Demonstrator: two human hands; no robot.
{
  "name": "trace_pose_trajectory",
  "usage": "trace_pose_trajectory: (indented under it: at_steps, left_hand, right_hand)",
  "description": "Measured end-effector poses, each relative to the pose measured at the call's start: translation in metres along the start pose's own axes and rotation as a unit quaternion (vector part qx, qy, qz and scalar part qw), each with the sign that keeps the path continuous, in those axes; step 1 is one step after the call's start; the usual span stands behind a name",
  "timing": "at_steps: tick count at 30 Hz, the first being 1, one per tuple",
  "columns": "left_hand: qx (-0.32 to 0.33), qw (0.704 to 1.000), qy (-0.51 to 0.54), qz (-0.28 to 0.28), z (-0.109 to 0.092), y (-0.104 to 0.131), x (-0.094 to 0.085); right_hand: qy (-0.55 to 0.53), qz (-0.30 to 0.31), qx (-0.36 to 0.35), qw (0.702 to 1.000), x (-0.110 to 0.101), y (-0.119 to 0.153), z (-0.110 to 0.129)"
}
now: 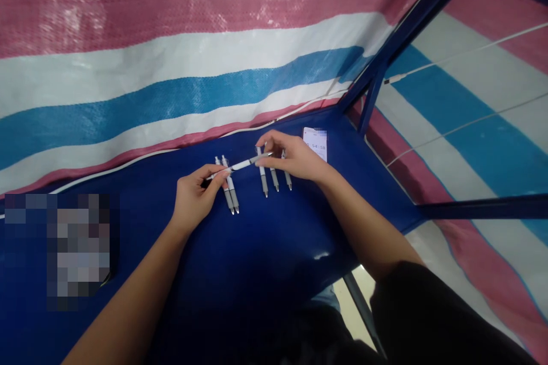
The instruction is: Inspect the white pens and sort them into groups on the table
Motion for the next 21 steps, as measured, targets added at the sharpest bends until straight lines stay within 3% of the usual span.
trace_pose_trajectory:
  at_steps: [5, 9, 17, 21]
  left_hand:
    - [-0.017, 1.000, 0.013, 0.003, 0.0032, 0.0004, 0.0010]
    - [-0.025, 0.999, 0.027, -0.004, 0.0042, 0.0001, 0.0021]
    - [-0.032, 0.998, 0.046, 0.012, 0.0025, 0.0015, 0.0031]
    - [-0.025, 0.998, 0.059, 0.016, 0.0027, 0.0040, 0.0021]
  right_hand:
    - [0.011, 0.046, 0.039, 0.998, 0.0008, 0.0006, -0.0066]
    - [-0.030, 0.044, 0.004, 0.999, -0.0015, -0.0008, -0.0053]
    - [0.069, 0.089, 0.004, 0.994, 0.0044, 0.0049, -0.0019]
    - [0.070, 0.121, 0.044, 0.989, 0.0029, 0.0064, -0.0030]
Point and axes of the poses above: each hand's wrist, its own y-axis away from the middle knuckle, its own x-axis out of the palm, z = x × y, the point moved 4 cm from there along -y, towards the middle knuckle, and after that the axes turned 14 degrees about -z, right-handed, at the moved point
